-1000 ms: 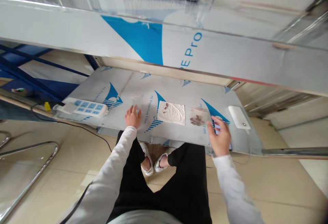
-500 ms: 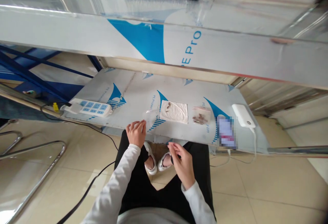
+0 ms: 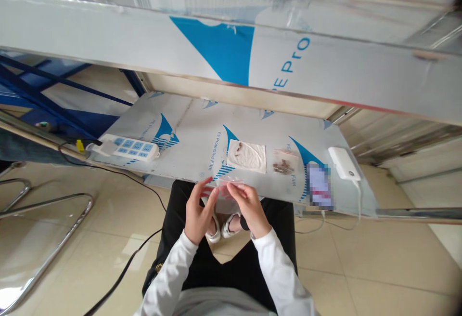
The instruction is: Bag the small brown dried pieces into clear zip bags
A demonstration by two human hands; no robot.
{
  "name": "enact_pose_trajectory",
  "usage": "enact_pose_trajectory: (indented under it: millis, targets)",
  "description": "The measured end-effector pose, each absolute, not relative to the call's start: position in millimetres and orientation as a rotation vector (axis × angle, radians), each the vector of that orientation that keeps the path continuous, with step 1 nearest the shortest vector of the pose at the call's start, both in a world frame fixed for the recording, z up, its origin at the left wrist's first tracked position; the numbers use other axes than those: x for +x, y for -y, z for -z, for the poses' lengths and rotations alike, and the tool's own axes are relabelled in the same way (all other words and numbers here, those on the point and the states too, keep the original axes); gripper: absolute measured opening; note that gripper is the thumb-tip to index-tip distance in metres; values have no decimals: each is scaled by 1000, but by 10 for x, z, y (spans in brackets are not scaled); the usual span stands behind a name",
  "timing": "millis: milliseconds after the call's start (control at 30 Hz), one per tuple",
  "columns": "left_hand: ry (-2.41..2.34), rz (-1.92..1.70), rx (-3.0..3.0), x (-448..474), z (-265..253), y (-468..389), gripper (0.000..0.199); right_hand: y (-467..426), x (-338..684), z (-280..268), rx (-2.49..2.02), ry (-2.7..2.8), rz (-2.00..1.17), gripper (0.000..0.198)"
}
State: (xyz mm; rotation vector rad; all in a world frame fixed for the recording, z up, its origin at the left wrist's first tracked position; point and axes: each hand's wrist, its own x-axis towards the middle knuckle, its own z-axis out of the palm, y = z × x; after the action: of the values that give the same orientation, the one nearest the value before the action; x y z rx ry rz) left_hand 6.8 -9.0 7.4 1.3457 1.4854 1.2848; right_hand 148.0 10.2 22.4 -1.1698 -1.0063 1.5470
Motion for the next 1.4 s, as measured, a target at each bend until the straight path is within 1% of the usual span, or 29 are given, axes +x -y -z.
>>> enact_pose_trajectory:
  millis: [100,200,267,367,433,500,567,667,733,800,867,1000,1100,1167,1233,1300,1400]
  targets:
    - [-1254,-1187,1123,97,-139,-5,25,2,1533,-308,-1145,1104,-1569,33]
    - [-1179,-1172,1045,143,-186,-10,25,66,1574,-327,-1161,1190,-1487,29]
    - [-1247,-1226,1052,173,-219,23,25,104,1597,-323,-1212,1299,-1326,26]
    - [-1441,-1333,1078,203,-277,84,23,155,1616,-323,-1278,1515,-981,26]
    - [-1432,-1266,1115,210,-310,111,23,177,1623,-332,-1281,1621,-809,30]
    - [-1321,-1158,1125,205,-326,125,25,191,1634,-353,-1273,1683,-724,33]
    - [-1246,-1116,1089,191,-321,133,26,201,1656,-388,-1251,1742,-758,33]
    - [-1271,-1092,1101,164,-303,149,26,213,1682,-449,-1170,1799,-977,37]
    - [-1308,-1048,1184,155,-310,166,24,211,1672,-465,-1187,1763,-1059,33]
    - [-1341,-996,1278,154,-340,181,24,196,1642,-441,-1268,1703,-1021,25]
    - [-1408,-946,1354,153,-385,191,23,175,1613,-379,-1339,1680,-942,23]
    - [-1646,-832,1451,137,-467,200,20,170,1621,-220,-1454,1723,-793,30]
    - [-1806,-753,1515,139,-486,214,18,204,1650,-171,-1470,1809,-670,22]
    - [-1862,-721,1587,161,-483,230,17,223,1651,-197,-1415,1919,-595,24]
    - [-1873,-699,1686,193,-484,250,17,225,1641,-258,-1387,2024,-558,26]
    - [-1833,-679,1820,220,-503,268,17,206,1634,-333,-1419,2117,-570,25]
    - [-1635,-666,2078,217,-562,278,13,151,1663,-419,-1473,2241,-615,25]
